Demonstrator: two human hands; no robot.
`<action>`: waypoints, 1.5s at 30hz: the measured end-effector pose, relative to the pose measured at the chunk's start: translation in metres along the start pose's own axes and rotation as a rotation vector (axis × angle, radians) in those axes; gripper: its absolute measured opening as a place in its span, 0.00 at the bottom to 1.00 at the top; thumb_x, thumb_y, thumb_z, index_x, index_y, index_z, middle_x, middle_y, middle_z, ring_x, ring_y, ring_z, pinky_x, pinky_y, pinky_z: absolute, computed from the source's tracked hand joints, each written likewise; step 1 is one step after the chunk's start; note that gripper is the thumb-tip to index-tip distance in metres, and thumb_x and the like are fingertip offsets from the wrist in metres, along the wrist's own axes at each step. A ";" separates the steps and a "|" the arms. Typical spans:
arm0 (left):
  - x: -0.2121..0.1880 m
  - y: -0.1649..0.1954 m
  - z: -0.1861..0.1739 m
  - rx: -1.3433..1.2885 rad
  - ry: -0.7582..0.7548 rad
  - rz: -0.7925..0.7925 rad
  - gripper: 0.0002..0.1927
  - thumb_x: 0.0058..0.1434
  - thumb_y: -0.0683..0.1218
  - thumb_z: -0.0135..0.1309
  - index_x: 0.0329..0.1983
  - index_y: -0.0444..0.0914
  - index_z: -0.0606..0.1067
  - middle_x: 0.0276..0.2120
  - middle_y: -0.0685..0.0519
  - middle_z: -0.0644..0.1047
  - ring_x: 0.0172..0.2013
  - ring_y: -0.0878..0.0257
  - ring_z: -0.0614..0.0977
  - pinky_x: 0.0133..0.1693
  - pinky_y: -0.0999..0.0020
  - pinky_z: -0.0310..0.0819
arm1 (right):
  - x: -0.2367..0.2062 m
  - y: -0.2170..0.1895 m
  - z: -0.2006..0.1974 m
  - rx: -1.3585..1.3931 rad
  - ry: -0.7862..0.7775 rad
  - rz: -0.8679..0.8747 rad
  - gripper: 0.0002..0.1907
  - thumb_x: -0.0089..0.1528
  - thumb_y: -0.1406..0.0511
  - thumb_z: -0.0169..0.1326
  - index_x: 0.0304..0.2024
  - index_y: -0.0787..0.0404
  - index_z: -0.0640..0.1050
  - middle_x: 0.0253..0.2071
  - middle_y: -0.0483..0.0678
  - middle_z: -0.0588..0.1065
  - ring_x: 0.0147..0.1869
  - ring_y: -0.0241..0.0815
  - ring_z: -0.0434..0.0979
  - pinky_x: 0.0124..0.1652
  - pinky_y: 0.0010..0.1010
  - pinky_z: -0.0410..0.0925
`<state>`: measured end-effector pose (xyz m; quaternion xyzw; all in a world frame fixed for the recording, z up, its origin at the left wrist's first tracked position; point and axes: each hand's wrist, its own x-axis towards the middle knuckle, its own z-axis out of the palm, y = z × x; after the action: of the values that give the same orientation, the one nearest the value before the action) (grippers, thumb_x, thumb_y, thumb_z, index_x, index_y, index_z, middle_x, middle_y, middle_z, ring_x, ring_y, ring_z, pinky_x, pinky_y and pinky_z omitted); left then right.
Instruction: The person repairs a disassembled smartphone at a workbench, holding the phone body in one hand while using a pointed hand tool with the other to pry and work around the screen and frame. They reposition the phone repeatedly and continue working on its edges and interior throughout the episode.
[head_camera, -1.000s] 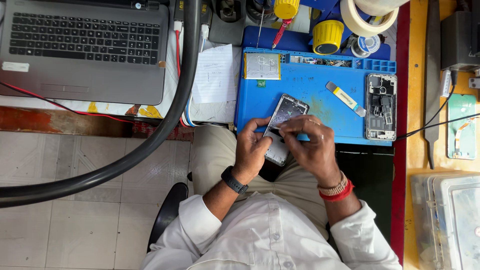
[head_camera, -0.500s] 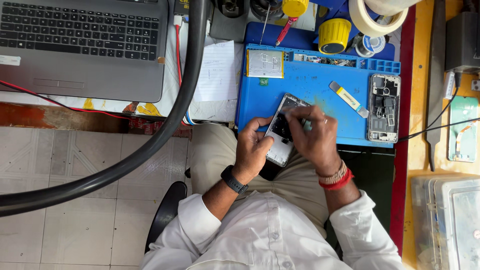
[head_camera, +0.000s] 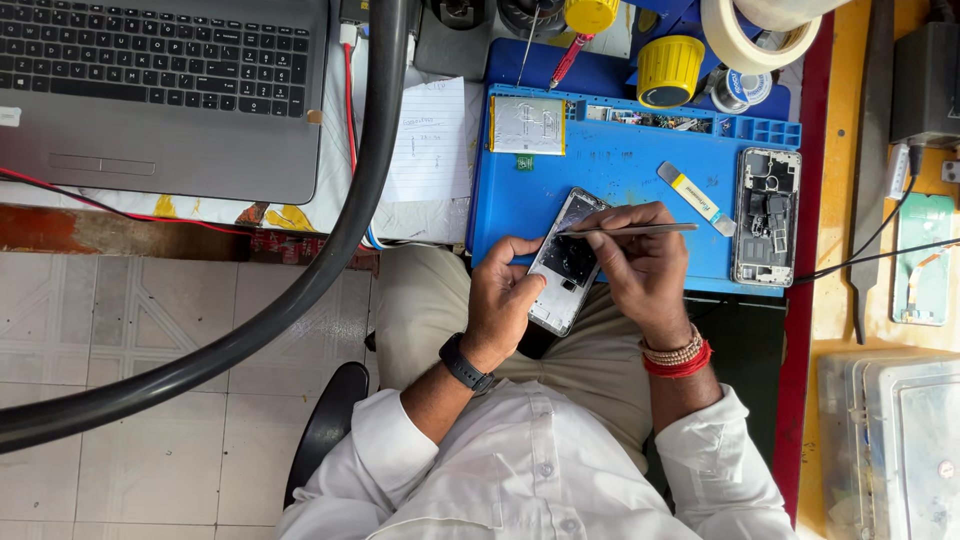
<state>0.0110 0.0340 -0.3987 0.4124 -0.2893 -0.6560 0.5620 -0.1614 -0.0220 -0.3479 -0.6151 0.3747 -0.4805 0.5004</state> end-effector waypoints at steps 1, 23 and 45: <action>0.000 0.000 -0.001 -0.013 -0.006 -0.003 0.16 0.62 0.34 0.47 0.54 0.29 0.71 0.27 0.52 0.79 0.26 0.75 0.74 0.28 0.76 0.66 | 0.000 0.002 0.001 -0.018 -0.027 -0.014 0.12 0.69 0.80 0.51 0.49 0.66 0.65 0.51 0.60 0.76 0.58 0.47 0.81 0.57 0.35 0.76; 0.004 -0.002 -0.004 0.024 -0.006 0.027 0.17 0.61 0.33 0.47 0.54 0.28 0.71 0.25 0.53 0.78 0.24 0.75 0.73 0.26 0.76 0.64 | 0.009 0.009 0.004 -0.163 -0.144 -0.113 0.13 0.67 0.80 0.53 0.46 0.64 0.65 0.47 0.58 0.78 0.55 0.46 0.82 0.52 0.35 0.78; 0.006 -0.009 -0.003 0.097 0.048 0.070 0.16 0.59 0.33 0.49 0.52 0.28 0.74 0.21 0.59 0.74 0.22 0.77 0.67 0.25 0.77 0.59 | 0.025 -0.025 0.015 -0.602 -0.060 -0.334 0.13 0.62 0.82 0.56 0.42 0.63 0.72 0.43 0.54 0.80 0.45 0.48 0.86 0.40 0.32 0.77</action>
<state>0.0093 0.0304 -0.4092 0.4443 -0.3213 -0.6111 0.5709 -0.1412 -0.0359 -0.3186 -0.8017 0.3789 -0.4055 0.2219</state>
